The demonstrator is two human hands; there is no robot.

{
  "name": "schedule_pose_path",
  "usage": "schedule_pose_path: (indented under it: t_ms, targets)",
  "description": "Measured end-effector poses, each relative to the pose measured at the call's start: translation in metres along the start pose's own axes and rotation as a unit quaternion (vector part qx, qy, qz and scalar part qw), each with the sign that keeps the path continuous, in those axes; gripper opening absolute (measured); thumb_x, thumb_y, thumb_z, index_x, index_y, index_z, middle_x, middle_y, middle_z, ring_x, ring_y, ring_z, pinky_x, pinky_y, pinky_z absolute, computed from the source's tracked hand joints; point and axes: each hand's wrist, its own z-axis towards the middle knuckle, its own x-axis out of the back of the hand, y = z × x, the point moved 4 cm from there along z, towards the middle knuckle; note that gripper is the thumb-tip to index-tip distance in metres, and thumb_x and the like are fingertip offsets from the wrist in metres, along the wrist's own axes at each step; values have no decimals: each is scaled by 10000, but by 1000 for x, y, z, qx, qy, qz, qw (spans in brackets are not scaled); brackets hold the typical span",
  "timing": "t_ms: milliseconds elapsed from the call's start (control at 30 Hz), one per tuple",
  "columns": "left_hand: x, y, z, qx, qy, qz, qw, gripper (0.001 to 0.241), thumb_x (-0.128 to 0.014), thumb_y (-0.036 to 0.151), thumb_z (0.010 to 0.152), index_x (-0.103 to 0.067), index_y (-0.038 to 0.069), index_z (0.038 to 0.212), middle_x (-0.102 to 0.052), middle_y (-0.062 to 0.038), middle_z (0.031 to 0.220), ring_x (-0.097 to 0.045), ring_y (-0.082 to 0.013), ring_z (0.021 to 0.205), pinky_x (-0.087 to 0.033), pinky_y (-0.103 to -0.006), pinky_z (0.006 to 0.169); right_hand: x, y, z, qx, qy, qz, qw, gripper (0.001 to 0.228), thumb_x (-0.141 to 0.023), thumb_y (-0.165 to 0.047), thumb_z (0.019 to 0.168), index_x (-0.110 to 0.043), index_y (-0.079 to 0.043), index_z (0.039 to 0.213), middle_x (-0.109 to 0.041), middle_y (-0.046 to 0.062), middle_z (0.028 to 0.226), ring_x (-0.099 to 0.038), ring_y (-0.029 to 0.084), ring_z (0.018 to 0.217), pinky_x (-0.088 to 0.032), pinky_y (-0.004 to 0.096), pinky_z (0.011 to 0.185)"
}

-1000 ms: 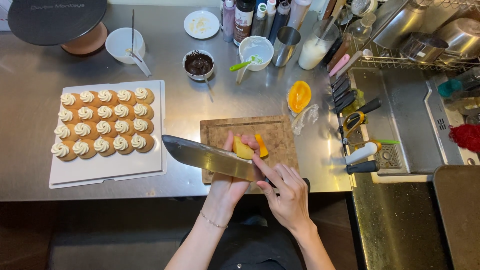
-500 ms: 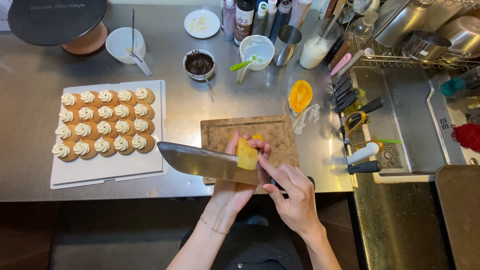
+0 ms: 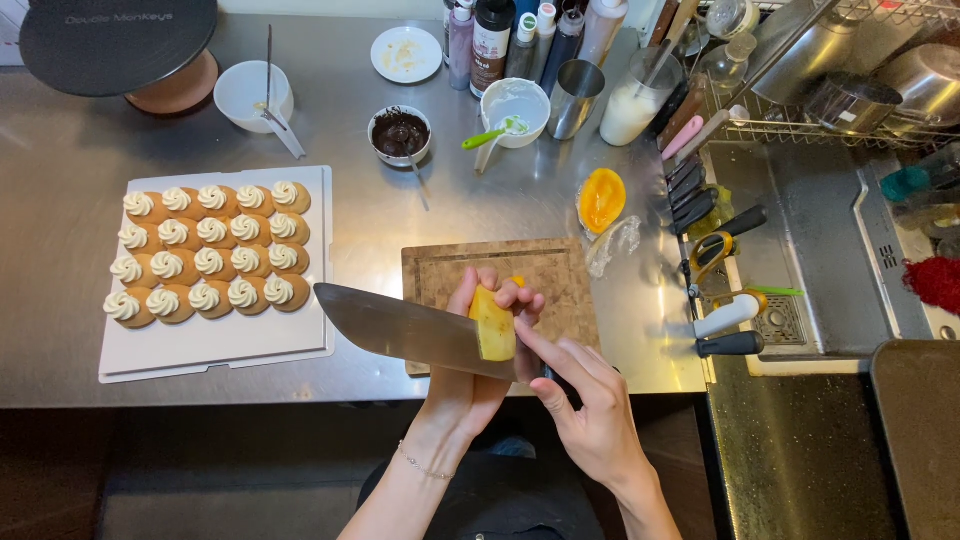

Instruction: The recorder peels and slices a mango on a wooden cutting board in a kitchen setting.

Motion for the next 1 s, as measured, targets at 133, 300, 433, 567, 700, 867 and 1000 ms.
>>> schedule_pose_path:
  t_ms: [133,300,433,567,700,867,1000]
  targets:
    - [-6,0,-1,-15,-27,-2,1000,208,-531,318,1066,-562,128,988,-584,-16,906,-611,-208,1057,-474,-370,1077,0,2,0,8,7,-9,1000,483,-592,-360,946,-666,-72,1327,-664,35,859,-562,179,729,-482,301,715]
    - [-14,-2,-2,-9,-24,-12,1000,220,-546,336,1055,-543,135,965,-551,-5,871,-589,-179,1015,-479,-352,1066,1,8,0,7,21,-17,1000,490,-593,-374,947,-667,-77,1330,-674,40,908,-552,180,746,-474,302,717]
    - [-16,-2,0,-20,-56,5,998,256,-510,340,1062,-529,129,919,-546,-12,847,-587,-214,1082,-412,-404,1132,4,6,3,-4,11,-14,1000,475,-620,-348,932,-677,-73,1315,-659,40,863,-538,178,717,-465,300,682]
    - [-20,1,0,-32,-61,35,997,511,-439,623,981,-544,148,824,-565,-30,860,-584,-259,1176,-361,-428,1174,5,4,6,-21,-14,-9,1000,480,-615,-368,929,-679,-103,1324,-671,38,859,-555,175,715,-470,301,676]
    - [-23,3,-3,-35,-74,43,996,555,-398,660,969,-527,140,826,-557,-45,882,-565,-260,1191,-328,-423,1181,5,5,6,-21,-20,1,1000,485,-609,-369,934,-678,-90,1324,-652,39,840,-529,166,698,-455,294,658]
    - [-22,4,-8,-30,-88,100,991,584,-336,693,955,-509,148,835,-520,-42,884,-547,-261,1231,-307,-446,1200,4,10,5,-43,-37,84,995,451,-623,-306,941,-683,-12,1278,-683,57,910,-549,158,717,-459,275,655]
    - [-19,3,-10,-14,-99,110,989,592,-350,722,926,-528,163,844,-534,-41,928,-503,-280,1294,-326,-475,1158,4,12,3,-58,-35,118,991,447,-628,-293,940,-684,-1,1274,-734,71,1036,-628,163,805,-508,273,728]
